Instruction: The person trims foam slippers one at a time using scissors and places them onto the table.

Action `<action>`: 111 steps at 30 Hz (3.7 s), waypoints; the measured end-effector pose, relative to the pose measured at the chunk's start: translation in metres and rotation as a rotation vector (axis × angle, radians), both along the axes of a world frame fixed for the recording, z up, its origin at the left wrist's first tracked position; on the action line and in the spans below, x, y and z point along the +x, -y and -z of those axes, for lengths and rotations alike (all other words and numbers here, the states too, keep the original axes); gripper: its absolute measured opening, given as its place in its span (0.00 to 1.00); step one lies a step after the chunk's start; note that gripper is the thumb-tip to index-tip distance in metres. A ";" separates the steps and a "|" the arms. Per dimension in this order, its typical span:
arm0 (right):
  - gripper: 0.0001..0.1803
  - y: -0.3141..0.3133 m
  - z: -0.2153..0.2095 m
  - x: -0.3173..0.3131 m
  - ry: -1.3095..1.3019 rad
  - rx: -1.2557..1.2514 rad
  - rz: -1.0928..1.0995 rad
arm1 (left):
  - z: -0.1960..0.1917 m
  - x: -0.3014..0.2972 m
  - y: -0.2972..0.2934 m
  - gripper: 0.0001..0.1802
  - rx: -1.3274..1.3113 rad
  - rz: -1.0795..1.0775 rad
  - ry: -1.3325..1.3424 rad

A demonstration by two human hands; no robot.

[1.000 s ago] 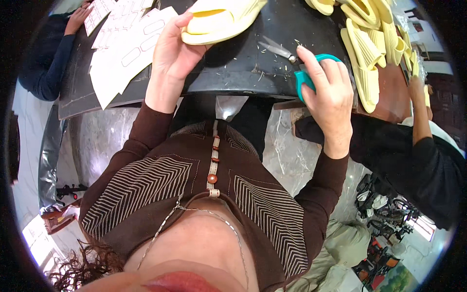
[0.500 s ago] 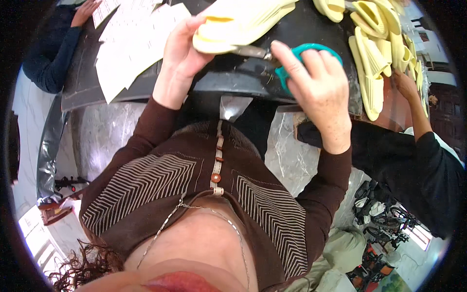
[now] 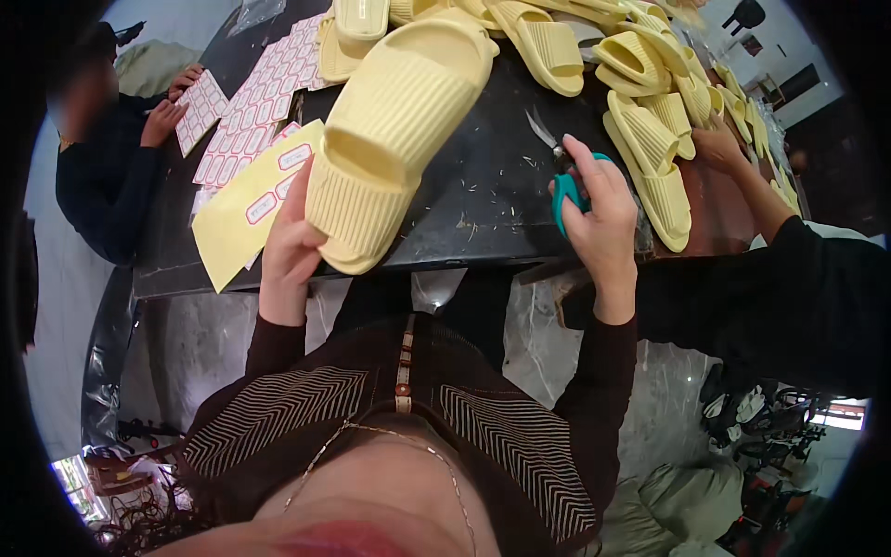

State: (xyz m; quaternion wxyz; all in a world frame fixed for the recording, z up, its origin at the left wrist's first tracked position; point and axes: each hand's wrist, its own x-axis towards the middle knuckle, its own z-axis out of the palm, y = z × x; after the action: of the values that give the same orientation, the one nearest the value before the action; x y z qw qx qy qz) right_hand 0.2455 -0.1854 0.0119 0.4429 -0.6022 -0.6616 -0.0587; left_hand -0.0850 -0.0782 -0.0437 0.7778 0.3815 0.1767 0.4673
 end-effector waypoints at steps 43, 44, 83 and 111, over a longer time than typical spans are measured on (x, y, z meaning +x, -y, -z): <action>0.27 -0.028 0.074 0.018 0.080 -0.163 0.162 | -0.108 0.467 -0.167 0.26 0.772 -0.118 -0.492; 0.27 -0.025 0.074 0.020 0.071 -0.174 0.158 | -0.107 0.445 -0.156 0.25 0.788 -0.085 -0.484; 0.27 -0.035 0.077 0.022 -0.154 -0.071 0.180 | -0.133 0.096 -0.091 0.34 1.751 -0.817 -1.585; 0.22 -0.034 0.085 0.026 -0.385 0.053 0.318 | -0.061 0.037 -0.074 0.31 1.567 -0.448 -1.199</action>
State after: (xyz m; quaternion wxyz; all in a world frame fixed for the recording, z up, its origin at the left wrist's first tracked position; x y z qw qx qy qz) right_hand 0.2710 -0.1516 -0.0728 0.5617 -0.6869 -0.4602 -0.0290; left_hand -0.0475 -0.0045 0.0174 -0.0144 0.9145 0.2494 0.3183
